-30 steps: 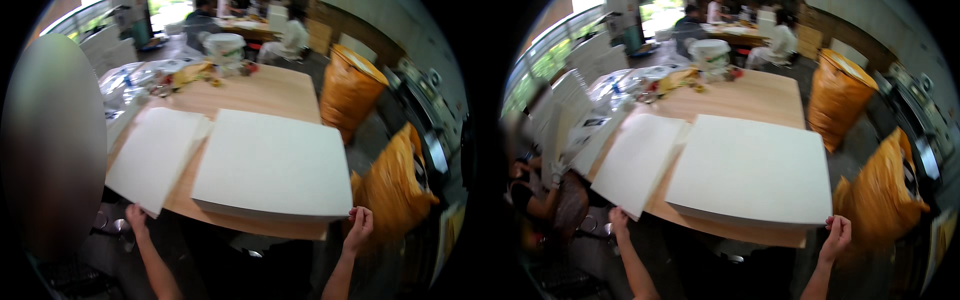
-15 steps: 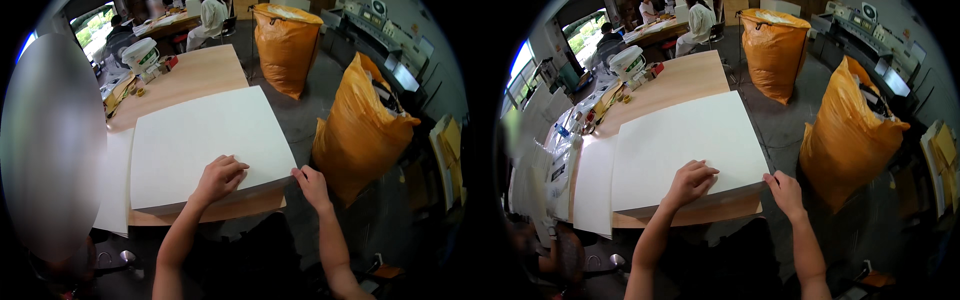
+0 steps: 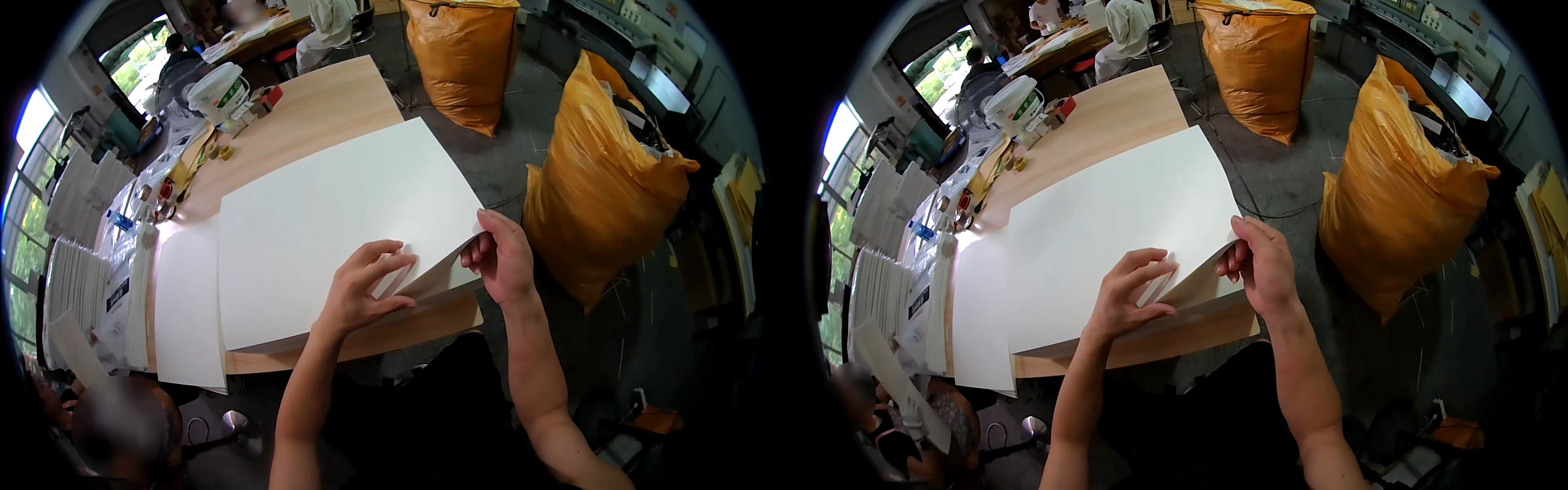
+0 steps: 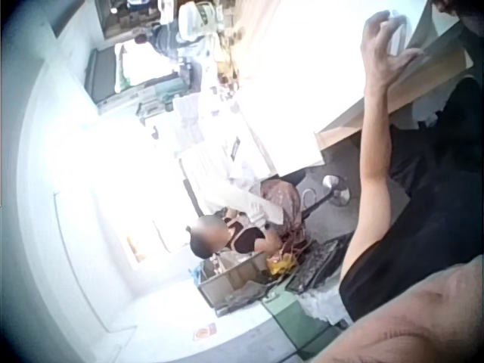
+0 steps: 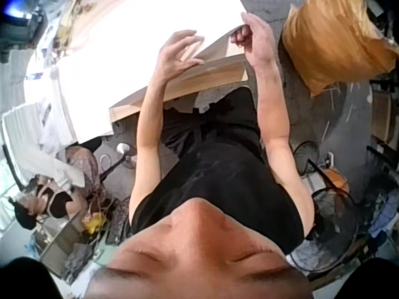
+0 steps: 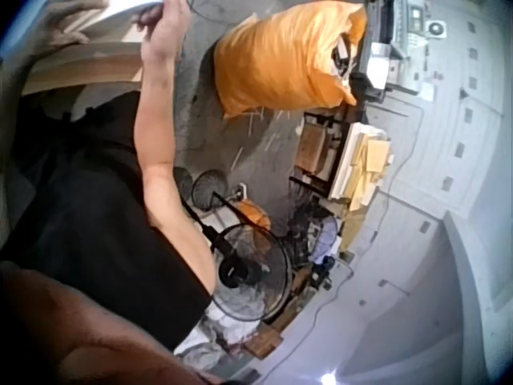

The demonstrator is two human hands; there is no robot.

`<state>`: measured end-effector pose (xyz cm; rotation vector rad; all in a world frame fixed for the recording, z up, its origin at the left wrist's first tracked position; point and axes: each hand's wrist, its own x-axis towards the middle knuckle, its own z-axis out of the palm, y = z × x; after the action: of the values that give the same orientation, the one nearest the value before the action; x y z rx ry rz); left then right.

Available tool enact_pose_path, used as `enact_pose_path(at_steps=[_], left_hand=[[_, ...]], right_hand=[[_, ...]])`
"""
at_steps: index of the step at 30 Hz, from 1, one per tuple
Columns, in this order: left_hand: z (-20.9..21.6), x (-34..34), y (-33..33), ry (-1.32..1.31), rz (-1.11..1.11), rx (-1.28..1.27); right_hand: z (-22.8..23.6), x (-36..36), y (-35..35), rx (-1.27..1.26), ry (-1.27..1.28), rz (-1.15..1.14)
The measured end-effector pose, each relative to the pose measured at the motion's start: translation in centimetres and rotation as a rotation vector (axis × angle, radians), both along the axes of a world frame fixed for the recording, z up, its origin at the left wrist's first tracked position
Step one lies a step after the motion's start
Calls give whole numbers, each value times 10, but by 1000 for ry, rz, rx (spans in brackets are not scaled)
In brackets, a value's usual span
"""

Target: The person aligns and stacks large sheets of white paper on a table by hand, repeating the action with smaller piles.

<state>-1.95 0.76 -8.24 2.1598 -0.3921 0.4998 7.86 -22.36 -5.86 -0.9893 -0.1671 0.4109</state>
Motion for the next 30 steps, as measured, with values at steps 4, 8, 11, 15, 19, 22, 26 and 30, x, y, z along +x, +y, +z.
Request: enact_pose_path(at_steps=[4, 8, 11, 15, 19, 22, 26, 30], left_hand=[[-7, -1, 5, 56, -26, -83], [-8, -3, 9, 114, -39, -143], [0, -4, 6, 144, -23, -173], [3, -1, -3, -22, 59, -144], [3, -5, 2, 22, -47, -50], [2, -6, 1, 13, -28, -12], [-4, -5, 5, 63, -40, -118], [1, -4, -7, -40, 55, -198]], right_hand=[[-7, 0, -3, 23, 5, -3], [-5, -2, -4, -10, -19, -10], [-2, -6, 1, 89, 5, -44], [-9, -7, 11, -899, -705, -327], [6, -1, 4, -106, -41, 5], [5, -3, 6, -73, -41, -2], [2, -3, 2, -42, -60, 4], [-5, -4, 7, -497, -384, -157]])
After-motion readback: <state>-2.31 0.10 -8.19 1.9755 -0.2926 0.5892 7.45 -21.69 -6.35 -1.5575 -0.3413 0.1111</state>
